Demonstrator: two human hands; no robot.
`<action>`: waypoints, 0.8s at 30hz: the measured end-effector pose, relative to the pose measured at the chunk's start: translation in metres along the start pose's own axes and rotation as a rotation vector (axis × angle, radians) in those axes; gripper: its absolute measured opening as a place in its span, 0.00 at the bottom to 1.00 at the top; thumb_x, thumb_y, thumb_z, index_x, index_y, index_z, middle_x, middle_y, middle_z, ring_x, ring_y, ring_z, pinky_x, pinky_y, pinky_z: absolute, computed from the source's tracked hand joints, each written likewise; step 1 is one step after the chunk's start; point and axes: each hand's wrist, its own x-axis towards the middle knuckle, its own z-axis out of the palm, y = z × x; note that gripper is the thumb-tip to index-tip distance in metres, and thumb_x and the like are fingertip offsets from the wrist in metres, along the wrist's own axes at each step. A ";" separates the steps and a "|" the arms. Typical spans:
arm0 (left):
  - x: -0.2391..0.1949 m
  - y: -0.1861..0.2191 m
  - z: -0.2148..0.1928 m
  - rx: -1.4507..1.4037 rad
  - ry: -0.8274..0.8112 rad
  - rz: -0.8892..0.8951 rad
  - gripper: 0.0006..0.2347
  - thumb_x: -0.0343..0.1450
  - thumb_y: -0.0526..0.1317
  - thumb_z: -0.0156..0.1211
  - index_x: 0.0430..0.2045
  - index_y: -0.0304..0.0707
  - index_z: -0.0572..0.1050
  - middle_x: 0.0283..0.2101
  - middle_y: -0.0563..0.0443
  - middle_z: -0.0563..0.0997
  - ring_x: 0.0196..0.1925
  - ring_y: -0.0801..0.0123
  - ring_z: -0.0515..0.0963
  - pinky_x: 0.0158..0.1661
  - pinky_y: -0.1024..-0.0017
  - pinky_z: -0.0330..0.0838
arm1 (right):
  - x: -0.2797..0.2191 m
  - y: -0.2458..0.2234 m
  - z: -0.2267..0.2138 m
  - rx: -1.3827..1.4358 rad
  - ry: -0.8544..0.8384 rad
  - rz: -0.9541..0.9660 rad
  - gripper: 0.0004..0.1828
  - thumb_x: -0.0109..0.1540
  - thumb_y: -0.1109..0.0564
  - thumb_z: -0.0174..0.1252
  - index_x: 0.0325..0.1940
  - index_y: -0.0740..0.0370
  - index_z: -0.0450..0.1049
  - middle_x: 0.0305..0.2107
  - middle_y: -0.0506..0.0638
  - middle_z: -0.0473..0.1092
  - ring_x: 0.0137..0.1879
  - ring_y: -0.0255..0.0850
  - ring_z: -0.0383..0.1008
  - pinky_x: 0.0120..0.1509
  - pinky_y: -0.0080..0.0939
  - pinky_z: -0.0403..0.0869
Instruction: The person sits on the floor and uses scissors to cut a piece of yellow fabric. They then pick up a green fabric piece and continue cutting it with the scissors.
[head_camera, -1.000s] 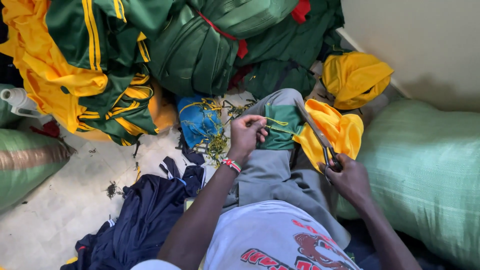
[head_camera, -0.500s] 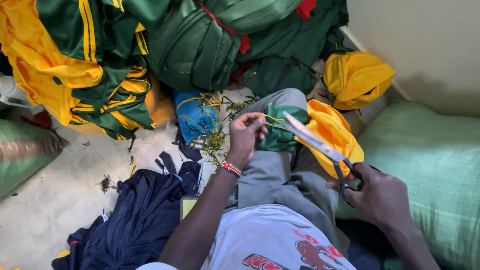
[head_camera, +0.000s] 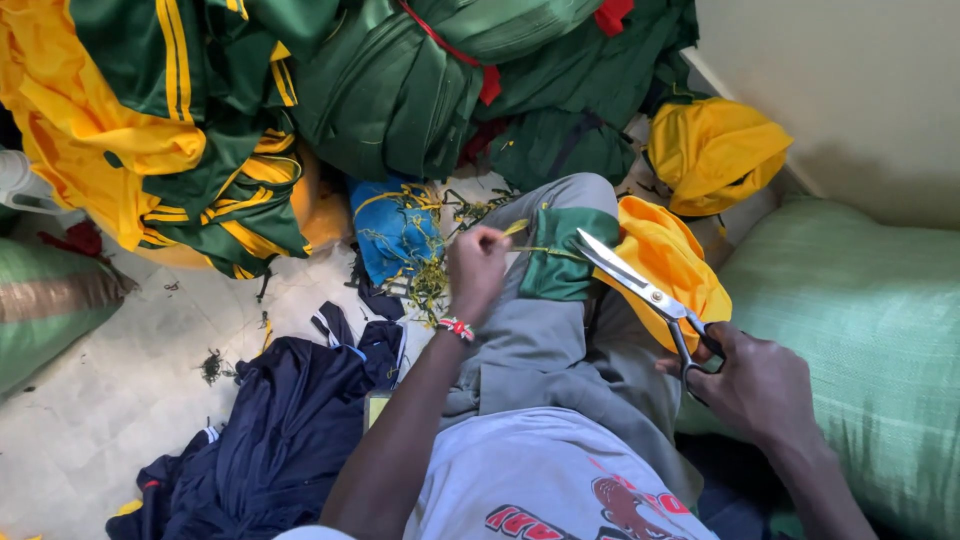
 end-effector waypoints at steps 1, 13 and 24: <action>0.006 -0.022 -0.001 0.331 0.093 0.234 0.03 0.65 0.33 0.65 0.20 0.38 0.80 0.15 0.54 0.75 0.17 0.67 0.70 0.25 0.66 0.67 | 0.000 0.001 0.000 -0.005 -0.003 0.004 0.24 0.50 0.27 0.65 0.33 0.46 0.77 0.21 0.43 0.77 0.26 0.44 0.78 0.37 0.44 0.71; -0.013 0.021 0.035 0.295 -0.088 0.279 0.10 0.62 0.39 0.73 0.29 0.30 0.83 0.36 0.43 0.81 0.41 0.61 0.79 0.48 0.65 0.74 | 0.011 -0.003 -0.010 -0.144 0.052 -0.092 0.36 0.47 0.14 0.58 0.30 0.46 0.72 0.23 0.45 0.77 0.27 0.44 0.77 0.37 0.44 0.71; -0.009 0.033 0.024 -0.046 -0.195 -0.027 0.04 0.65 0.32 0.65 0.22 0.28 0.82 0.19 0.49 0.80 0.17 0.70 0.74 0.23 0.73 0.72 | 0.011 -0.006 -0.007 -0.140 0.093 -0.148 0.37 0.46 0.15 0.60 0.32 0.47 0.73 0.24 0.45 0.77 0.26 0.45 0.77 0.36 0.45 0.71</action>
